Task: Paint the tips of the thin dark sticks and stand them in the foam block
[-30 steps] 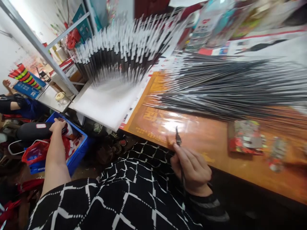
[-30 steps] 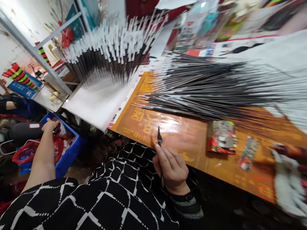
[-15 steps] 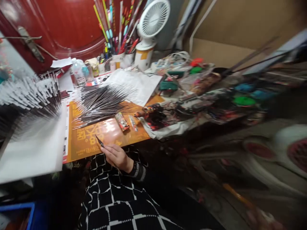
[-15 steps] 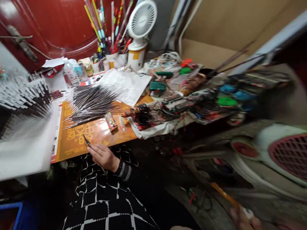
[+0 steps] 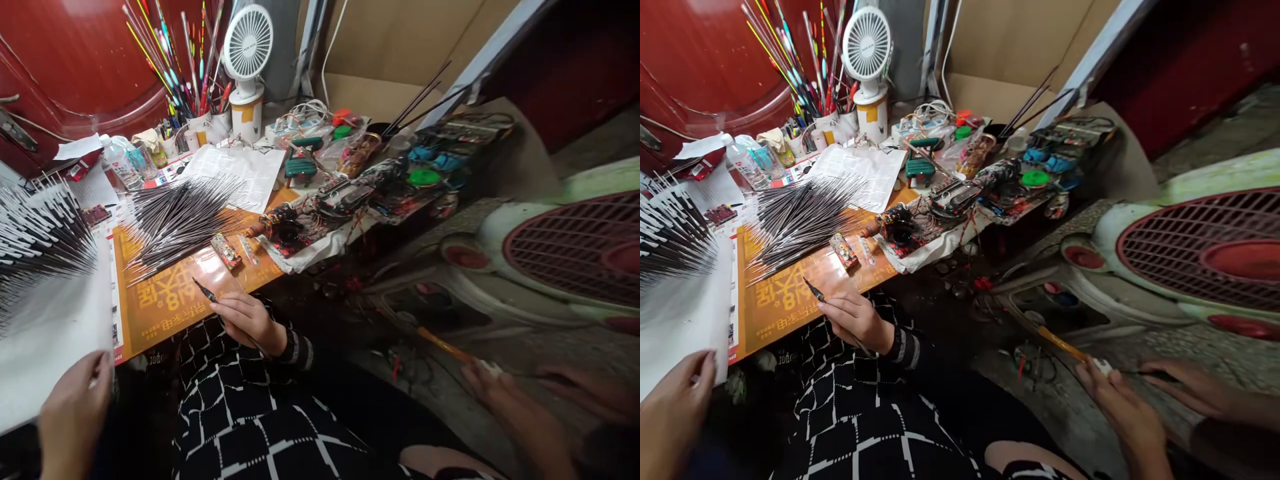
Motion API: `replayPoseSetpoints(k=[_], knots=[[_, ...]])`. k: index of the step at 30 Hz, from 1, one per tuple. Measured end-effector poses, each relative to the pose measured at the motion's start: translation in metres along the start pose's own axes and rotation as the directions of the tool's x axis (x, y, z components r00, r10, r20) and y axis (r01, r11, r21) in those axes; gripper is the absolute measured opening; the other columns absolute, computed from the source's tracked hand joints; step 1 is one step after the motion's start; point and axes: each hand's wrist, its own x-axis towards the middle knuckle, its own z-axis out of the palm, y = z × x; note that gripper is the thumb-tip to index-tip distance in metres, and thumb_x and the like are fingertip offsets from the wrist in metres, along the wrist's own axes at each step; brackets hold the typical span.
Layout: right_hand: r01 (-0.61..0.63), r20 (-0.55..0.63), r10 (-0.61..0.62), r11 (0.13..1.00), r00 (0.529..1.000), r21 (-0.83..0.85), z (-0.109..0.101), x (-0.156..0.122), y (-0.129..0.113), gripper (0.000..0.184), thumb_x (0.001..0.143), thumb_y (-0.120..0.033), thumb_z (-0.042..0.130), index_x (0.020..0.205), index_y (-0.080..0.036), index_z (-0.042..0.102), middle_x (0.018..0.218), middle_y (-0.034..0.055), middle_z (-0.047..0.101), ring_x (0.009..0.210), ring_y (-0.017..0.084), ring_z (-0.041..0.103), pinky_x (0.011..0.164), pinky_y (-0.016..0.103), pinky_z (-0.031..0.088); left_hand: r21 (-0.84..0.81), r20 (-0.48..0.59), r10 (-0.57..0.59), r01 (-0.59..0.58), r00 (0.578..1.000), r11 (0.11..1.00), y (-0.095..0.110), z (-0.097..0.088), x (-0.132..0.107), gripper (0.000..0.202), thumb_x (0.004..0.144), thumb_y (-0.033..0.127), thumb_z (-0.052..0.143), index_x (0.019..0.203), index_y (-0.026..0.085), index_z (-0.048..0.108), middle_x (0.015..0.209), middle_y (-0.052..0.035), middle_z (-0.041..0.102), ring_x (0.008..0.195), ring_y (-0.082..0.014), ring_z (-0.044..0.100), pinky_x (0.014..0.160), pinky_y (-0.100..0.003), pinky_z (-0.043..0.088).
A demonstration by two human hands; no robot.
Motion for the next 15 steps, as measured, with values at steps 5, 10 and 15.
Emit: replayPoseSetpoints(k=[5,10,15], knots=[[-0.079,-0.051,0.073,0.988,0.996,-0.134,-0.074,0.017,0.007,0.048,0.093,-0.006,0.052,0.139,-0.018,0.056,0.104,0.0098,0.073,0.096,0.019,0.069,0.083,0.035,0.060,-0.012,-0.012,0.177,-0.177,0.984,0.984,0.065,0.061,0.100,0.026,0.093,0.036,0.043,0.106,0.032,0.065,0.106,-0.0080,0.071,0.095,-0.0292,0.068,0.080,-0.042,0.053],[-0.388,-0.232,0.331,0.878,0.915,-0.280,-0.150,0.025,0.008,0.032,0.098,-0.014,0.050,0.123,-0.022,0.067,0.094,0.0059,0.073,0.086,0.017,0.070,0.082,0.034,0.058,0.076,0.085,0.184,-0.190,0.979,0.979,0.073,0.106,0.154,0.024,0.093,0.033,0.047,0.107,0.019,0.061,0.107,-0.0137,0.063,0.098,-0.0301,0.062,0.081,-0.040,0.050],[-0.621,-0.407,0.513,0.759,0.756,-0.196,-0.182,0.022,0.019,0.025,0.102,-0.032,0.049,0.105,-0.022,0.072,0.080,0.0023,0.070,0.071,0.014,0.068,0.068,0.028,0.056,0.067,0.006,0.200,-0.200,0.980,0.977,0.064,0.129,0.156,0.026,0.097,0.037,0.045,0.102,0.017,0.062,0.103,-0.0122,0.062,0.093,-0.0269,0.060,0.079,-0.037,0.047]])
